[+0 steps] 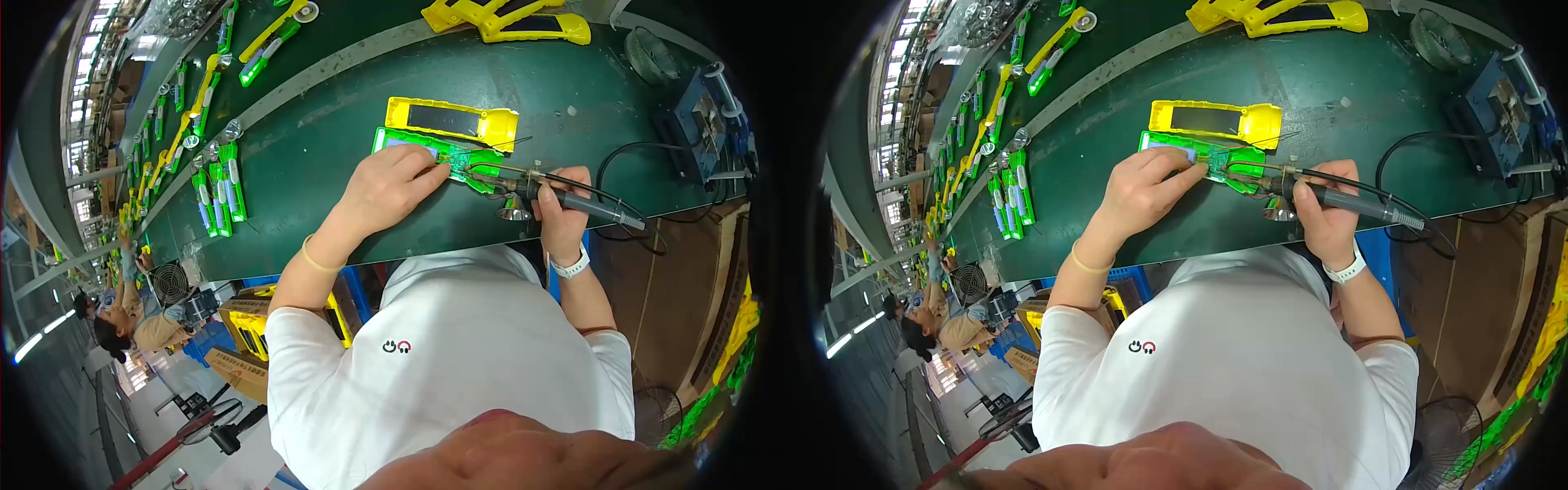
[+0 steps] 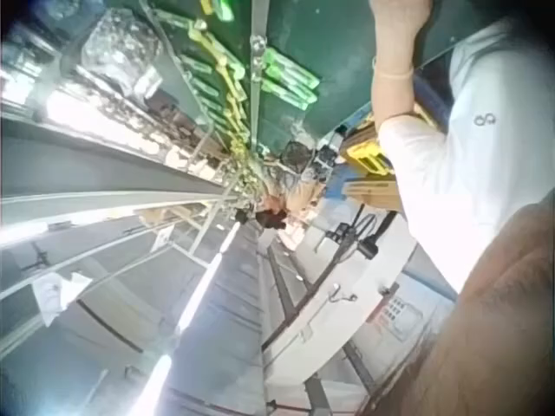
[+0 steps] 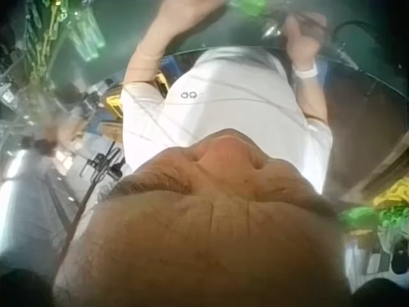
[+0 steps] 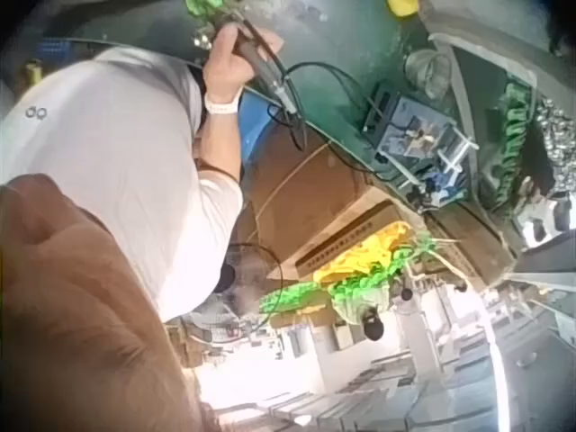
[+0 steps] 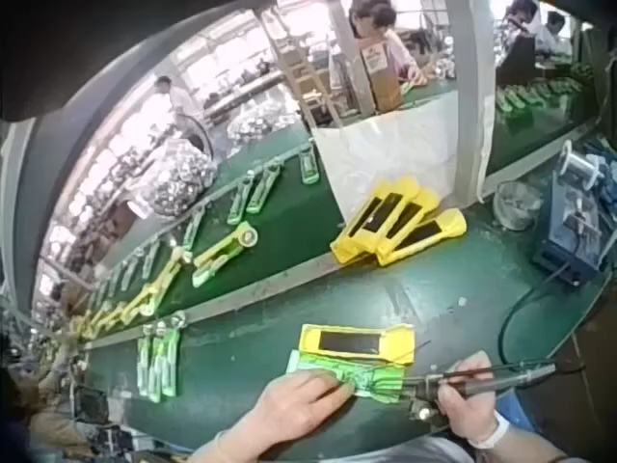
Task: Soldering components and assembling yellow and green handheld flashlights on a factory line.
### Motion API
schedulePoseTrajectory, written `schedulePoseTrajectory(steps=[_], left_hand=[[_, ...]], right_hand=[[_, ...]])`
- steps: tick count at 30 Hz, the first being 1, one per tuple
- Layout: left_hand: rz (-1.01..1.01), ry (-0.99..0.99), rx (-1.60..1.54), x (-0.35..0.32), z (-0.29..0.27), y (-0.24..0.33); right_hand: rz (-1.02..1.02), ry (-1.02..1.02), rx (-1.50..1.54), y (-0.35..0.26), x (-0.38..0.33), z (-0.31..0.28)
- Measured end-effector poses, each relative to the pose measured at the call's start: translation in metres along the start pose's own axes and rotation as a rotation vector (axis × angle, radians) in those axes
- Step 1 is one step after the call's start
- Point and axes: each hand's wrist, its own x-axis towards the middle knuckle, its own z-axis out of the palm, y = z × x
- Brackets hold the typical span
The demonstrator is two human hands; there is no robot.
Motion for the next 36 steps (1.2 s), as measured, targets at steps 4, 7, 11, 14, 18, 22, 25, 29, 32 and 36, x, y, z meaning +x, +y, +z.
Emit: schedulePoseTrajectory(steps=[4, 7, 11, 14, 18, 22, 25, 29, 32, 36], left_hand=[[-0.001, -0.039, 0.005, 0.002, -0.004, -0.002], [-0.008, -0.051, 0.009, 0.002, -0.006, -0.001], [-0.005, -0.061, 0.015, 0.002, -0.006, -0.001], [-0.011, -0.090, 0.025, 0.003, -0.007, 0.000], [-0.017, -0.111, 0.027, 0.004, -0.007, 0.002], [-0.036, -0.129, 0.001, 0.006, -0.009, 0.003], [-0.181, -0.023, -0.176, 0.015, -0.012, 0.003], [-0.317, -0.044, -0.087, 0.046, 0.009, 0.013], [-0.347, -0.042, -0.145, 0.049, 0.033, 0.015], [-0.404, 0.126, -0.555, 0.039, 0.030, 0.006]], right_hand=[[-0.007, -0.034, -0.043, 0.002, 0.001, 0.002], [-0.007, -0.050, -0.098, 0.003, 0.002, 0.005], [0.032, -0.018, -0.111, 0.002, 0.001, 0.004], [0.062, 0.057, 0.019, -0.008, 0.003, 0.002], [0.013, 0.123, 0.176, -0.004, 0.004, -0.004], [-0.036, 0.192, 0.200, -0.009, 0.003, -0.011], [-0.070, 0.193, 0.190, -0.013, 0.003, -0.017], [-0.110, 0.259, 0.142, -0.013, 0.008, -0.017], [-0.092, 0.256, 0.181, -0.017, 0.008, -0.017], [-0.114, 0.286, 0.194, -0.025, 0.010, -0.027]])
